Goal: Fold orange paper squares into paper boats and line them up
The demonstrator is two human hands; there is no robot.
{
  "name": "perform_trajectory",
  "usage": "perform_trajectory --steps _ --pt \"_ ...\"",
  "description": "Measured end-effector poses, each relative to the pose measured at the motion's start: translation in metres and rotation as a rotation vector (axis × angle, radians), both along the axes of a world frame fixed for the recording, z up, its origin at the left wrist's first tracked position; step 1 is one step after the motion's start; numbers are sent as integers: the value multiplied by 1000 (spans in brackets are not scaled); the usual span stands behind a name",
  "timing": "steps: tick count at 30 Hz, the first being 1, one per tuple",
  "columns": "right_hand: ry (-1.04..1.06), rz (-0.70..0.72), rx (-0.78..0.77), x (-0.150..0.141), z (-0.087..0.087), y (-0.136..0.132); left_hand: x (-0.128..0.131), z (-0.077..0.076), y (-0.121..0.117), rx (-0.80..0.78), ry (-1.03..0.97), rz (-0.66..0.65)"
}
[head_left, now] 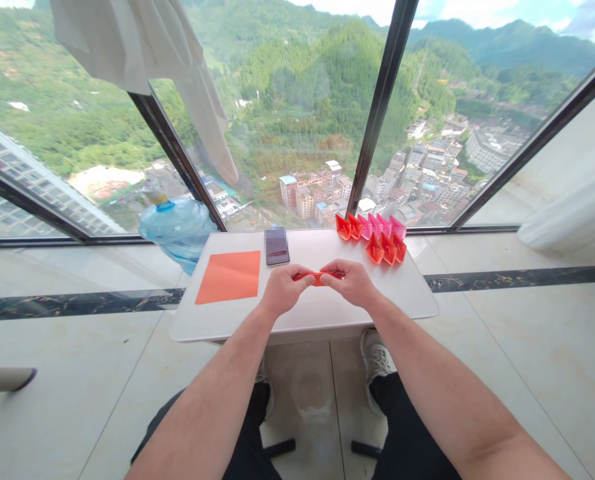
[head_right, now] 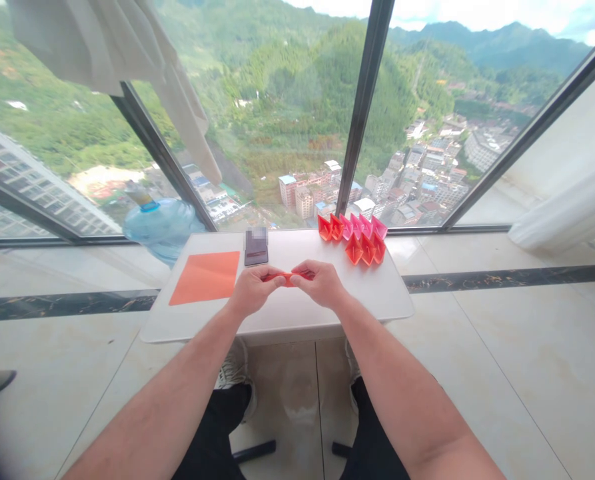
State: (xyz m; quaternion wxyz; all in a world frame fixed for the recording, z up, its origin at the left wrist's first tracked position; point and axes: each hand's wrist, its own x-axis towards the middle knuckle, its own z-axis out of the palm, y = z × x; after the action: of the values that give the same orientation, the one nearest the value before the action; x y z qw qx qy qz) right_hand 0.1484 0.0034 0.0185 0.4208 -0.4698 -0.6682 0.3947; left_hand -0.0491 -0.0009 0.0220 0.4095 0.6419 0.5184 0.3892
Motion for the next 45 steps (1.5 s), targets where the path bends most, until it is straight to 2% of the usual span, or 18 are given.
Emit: perform_trajectory --steps 11,21,26,33,36,40,45 --pt "-52 -1 -47 -4 2 0 8 5 -5 -8 -17 -30" --pt "27 28 -141 1 3 3 3 6 -3 -29 4 -8" --pt "25 15 -124 4 3 3 1 5 -2 -37 -14 -48" --pt "-16 -35 -122 0 1 6 0 2 1 -33 32 12" --pt "-6 -62 -151 1 0 7 -2 1 2 -40 38 -9" --pt "-12 -63 -162 7 1 8 -5 4 3 -70 -18 -69" --pt "1 -55 -168 10 1 8 -5 7 2 -73 14 -42"
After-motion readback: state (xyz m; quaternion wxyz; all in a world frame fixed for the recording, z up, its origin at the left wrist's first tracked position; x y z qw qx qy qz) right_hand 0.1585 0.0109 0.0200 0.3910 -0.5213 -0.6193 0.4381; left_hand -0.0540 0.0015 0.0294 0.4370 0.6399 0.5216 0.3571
